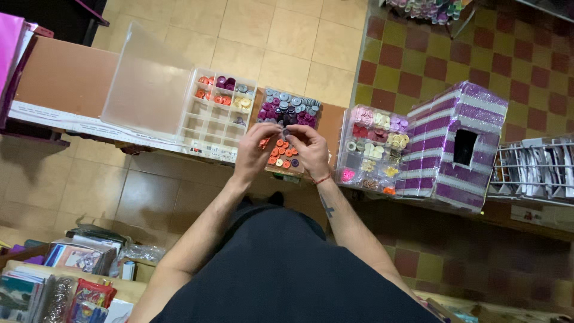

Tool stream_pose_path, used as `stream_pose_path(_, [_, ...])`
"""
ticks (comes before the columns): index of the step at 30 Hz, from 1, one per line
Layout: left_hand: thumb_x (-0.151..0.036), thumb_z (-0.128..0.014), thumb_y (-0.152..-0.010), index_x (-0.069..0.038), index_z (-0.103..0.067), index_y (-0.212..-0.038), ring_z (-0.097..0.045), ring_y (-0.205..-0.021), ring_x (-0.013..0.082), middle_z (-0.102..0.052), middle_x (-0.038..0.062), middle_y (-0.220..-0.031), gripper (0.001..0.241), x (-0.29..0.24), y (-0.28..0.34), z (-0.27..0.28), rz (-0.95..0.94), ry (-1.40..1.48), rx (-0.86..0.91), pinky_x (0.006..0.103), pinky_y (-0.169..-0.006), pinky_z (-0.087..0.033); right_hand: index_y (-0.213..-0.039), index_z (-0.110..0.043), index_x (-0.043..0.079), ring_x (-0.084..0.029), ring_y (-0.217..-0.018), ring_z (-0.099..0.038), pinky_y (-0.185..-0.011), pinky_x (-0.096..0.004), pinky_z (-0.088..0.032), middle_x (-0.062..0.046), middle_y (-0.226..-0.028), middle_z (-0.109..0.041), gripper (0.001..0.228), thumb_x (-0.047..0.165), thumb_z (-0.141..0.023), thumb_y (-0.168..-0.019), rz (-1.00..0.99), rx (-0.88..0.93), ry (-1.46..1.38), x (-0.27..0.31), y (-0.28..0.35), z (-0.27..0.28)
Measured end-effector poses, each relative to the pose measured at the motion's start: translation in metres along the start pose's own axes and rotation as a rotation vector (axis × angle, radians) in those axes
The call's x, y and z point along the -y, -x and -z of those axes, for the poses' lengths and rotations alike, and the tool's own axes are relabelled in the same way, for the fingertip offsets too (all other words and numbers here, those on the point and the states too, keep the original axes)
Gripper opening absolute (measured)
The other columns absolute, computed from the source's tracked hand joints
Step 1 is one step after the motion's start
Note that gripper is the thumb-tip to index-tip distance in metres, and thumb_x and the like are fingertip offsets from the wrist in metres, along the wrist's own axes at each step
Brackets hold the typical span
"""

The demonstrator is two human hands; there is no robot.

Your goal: The person sorts different colored buttons by picking them from a central tray and placing them into the specific compartments of a clear plastic storage organizer.

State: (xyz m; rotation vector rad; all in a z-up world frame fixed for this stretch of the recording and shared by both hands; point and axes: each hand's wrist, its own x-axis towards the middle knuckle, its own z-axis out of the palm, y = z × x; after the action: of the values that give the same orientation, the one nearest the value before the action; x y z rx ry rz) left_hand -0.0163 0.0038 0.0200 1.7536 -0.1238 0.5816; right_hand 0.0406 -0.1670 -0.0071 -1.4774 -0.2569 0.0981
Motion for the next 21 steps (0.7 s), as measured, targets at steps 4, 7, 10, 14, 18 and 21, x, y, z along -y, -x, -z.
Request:
stream_pose_path(4, [-0.002, -0.082, -0.104, -0.007, -0.083, -0.121, -0.081, -0.106, 0.0263, -0.079, 0.014, -0.112, 0.018, 0.026, 0.026, 0.024, 0.189, 0.102, 0.060, 0.0403, -0.090, -0.067, -0.122, -0.086, 0.006, -0.009, -0.095, -0.077, -0.087, -0.028, -0.067, -0.006, -0.103, -0.085, 0.030, -0.003, -0.089, -0.094, 0.002, -0.001, 0.025, 0.009, 0.002, -0.002])
stream_pose_path(7, [-0.003, -0.078, -0.104, 0.003, -0.081, -0.121, -0.079, -0.102, 0.0408, -0.079, 0.030, -0.106, 0.018, -0.001, 0.038, 0.051, 0.393, 0.168, 0.295, 0.0567, -0.092, -0.065, -0.123, -0.085, 0.006, -0.008, -0.095, -0.075, -0.088, -0.027, -0.066, -0.007, -0.103, -0.085, 0.030, -0.003, -0.089, -0.095, -0.018, 0.002, 0.012, 0.018, 0.002, -0.006])
stream_pose_path(10, [-0.022, -0.081, -0.104, -0.001, -0.086, -0.111, -0.078, -0.086, 0.0310, -0.082, 0.020, -0.085, 0.023, -0.001, 0.062, 0.075, 0.600, -0.007, 0.592, 0.0510, -0.087, -0.061, -0.113, -0.088, 0.009, -0.009, -0.089, -0.073, -0.083, -0.029, -0.065, -0.008, -0.096, -0.085, 0.016, 0.007, -0.089, -0.097, -0.111, -0.009, 0.046, 0.014, 0.000, -0.008])
stream_pose_path(14, [-0.032, -0.076, -0.105, -0.007, -0.085, -0.118, -0.078, -0.097, 0.0303, -0.083, 0.021, -0.098, 0.030, 0.041, 0.115, 0.102, 0.825, -0.085, 0.625, 0.0498, -0.095, -0.058, -0.112, -0.087, 0.008, -0.006, -0.083, -0.073, -0.077, -0.024, -0.065, -0.006, -0.091, -0.084, 0.011, 0.013, -0.084, -0.102, -0.228, -0.023, -0.027, -0.014, -0.005, -0.014])
stream_pose_path(18, [-0.045, -0.072, -0.107, -0.019, -0.085, -0.127, -0.080, -0.119, 0.0374, -0.085, 0.018, -0.122, 0.035, 0.118, 0.178, 0.135, 1.046, -0.283, 0.440, 0.0513, -0.104, -0.059, -0.111, -0.085, 0.004, -0.011, -0.079, -0.079, -0.073, -0.021, -0.064, -0.011, -0.090, -0.085, 0.013, 0.014, -0.081, -0.104, -0.331, -0.038, -0.149, -0.022, -0.007, -0.028])
stream_pose_path(21, [-0.061, -0.067, -0.109, -0.012, -0.078, -0.144, -0.073, -0.134, 0.0389, -0.080, 0.020, -0.138, 0.062, 0.158, 0.213, 0.166, 1.152, -0.439, 0.449, 0.0513, -0.112, -0.057, -0.111, -0.085, 0.002, -0.015, -0.077, -0.080, -0.070, -0.024, -0.065, -0.015, -0.091, -0.085, 0.014, 0.013, -0.079, -0.106, -0.338, -0.040, -0.179, -0.037, -0.012, -0.033])
